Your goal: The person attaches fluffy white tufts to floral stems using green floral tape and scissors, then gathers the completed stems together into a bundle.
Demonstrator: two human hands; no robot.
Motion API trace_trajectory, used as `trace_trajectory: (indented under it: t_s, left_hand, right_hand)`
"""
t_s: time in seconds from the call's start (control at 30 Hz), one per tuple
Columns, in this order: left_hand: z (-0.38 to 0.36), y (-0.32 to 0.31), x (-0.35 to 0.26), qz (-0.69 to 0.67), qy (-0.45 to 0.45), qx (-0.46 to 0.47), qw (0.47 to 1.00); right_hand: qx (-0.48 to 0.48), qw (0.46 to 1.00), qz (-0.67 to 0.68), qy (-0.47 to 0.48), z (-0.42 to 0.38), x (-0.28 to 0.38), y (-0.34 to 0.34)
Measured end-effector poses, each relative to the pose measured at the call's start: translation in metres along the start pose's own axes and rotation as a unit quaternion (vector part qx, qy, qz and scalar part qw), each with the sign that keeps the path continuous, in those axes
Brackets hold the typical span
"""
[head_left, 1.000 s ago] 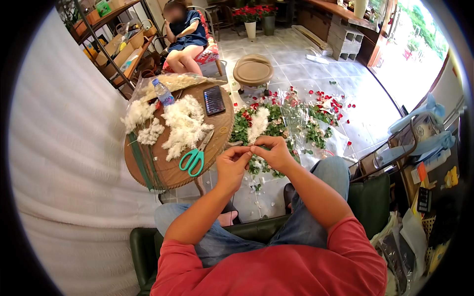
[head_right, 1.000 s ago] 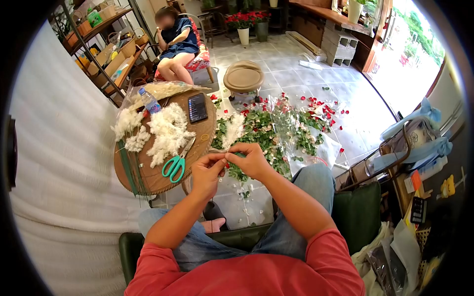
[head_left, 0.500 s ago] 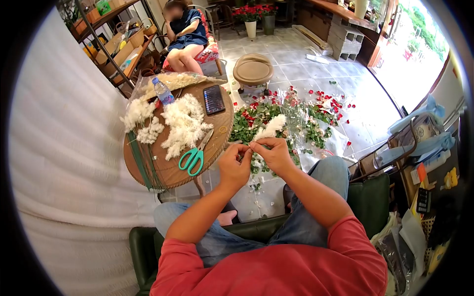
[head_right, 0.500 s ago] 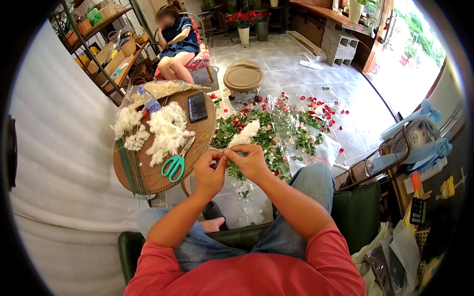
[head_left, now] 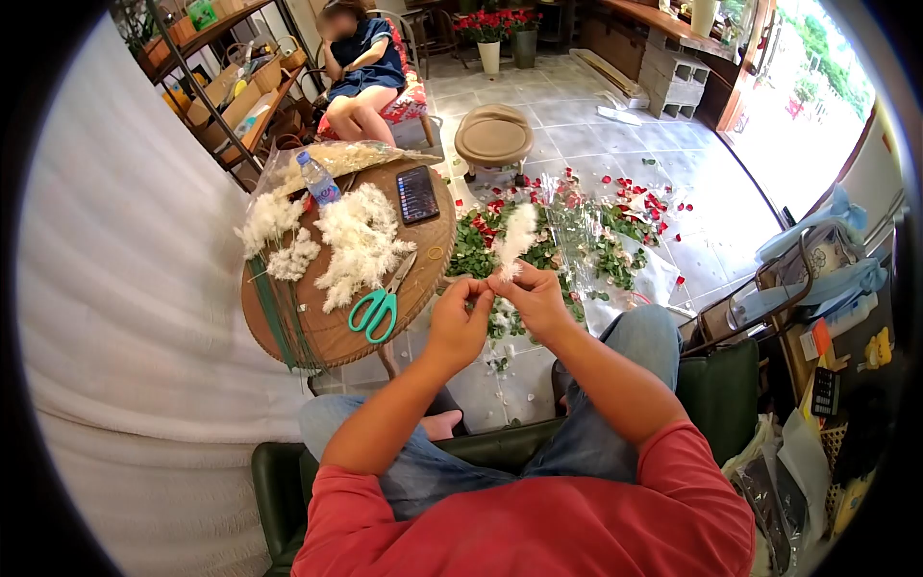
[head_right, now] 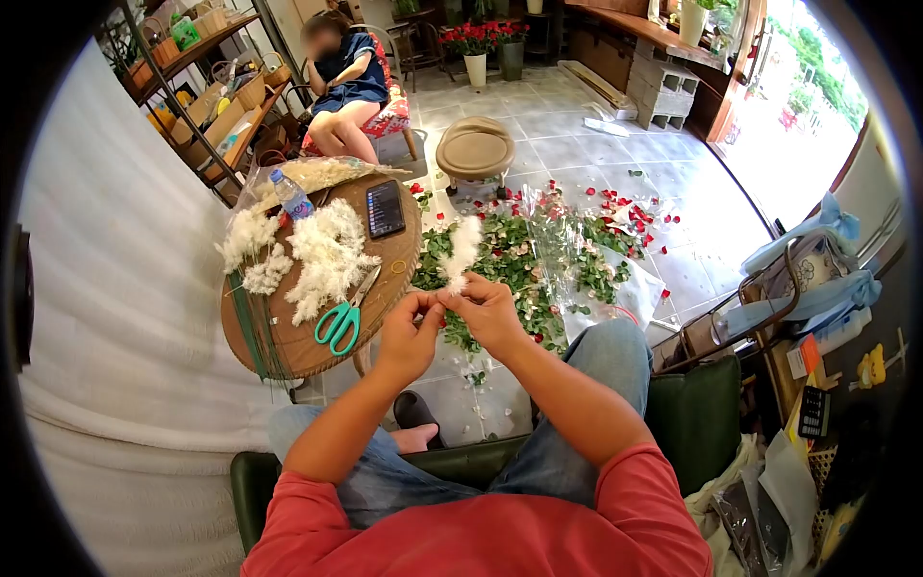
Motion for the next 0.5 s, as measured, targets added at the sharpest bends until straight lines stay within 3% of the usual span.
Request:
trace_trajectory:
  t_s: [0.03, 0.1, 0.23, 0.33, 0.47, 0.5]
  left_hand:
    - [-0.002, 0.0, -0.012, 0.108, -0.094, -0.029, 0.989]
    - [-0.002, 0.0, -0.014, 0.111, -0.127, -0.039, 0.985]
    - [-0.002, 0.001, -0.014, 0.088, -0.188, -0.059, 0.976]
    - [-0.004, 0.003, -0.021, 0.066, -0.127, -0.05, 0.988]
    - [-0.005, 0.003, -0.01, 0.04, -0.071, -0.042, 0.996]
    - [-0.005, 0.002, -0.004, -0.017, -0.013, -0.023, 0.999]
  right_hand:
    - [-0.005, 1.0, -0.006, 0.009, 0.0, 0.003, -0.001]
    - [-0.049, 0.998, 0.029, -0.014, -0.007, 0.012, -0.003]
    - [-0.019, 0.999, -0.041, 0.013, -0.007, 0.028, -0.008]
    - [-0.018, 0.998, -0.037, 0.051, -0.005, 0.031, -0.006]
    - [0.0, 0.999, 0.032, 0.017, -0.007, 0.028, -0.005]
    - [0.006, 0.998, 0.057, 0.0, -0.008, 0.027, -0.007]
Point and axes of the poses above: each hand's wrist, its own z-axis towards the middle knuckle, its own y-axis out of the back of the hand, x = y × z, the point moved 5 cm from there along z, towards the middle knuckle, and after that the axes turned 5 degrees about -z, right-handed, at the moved point
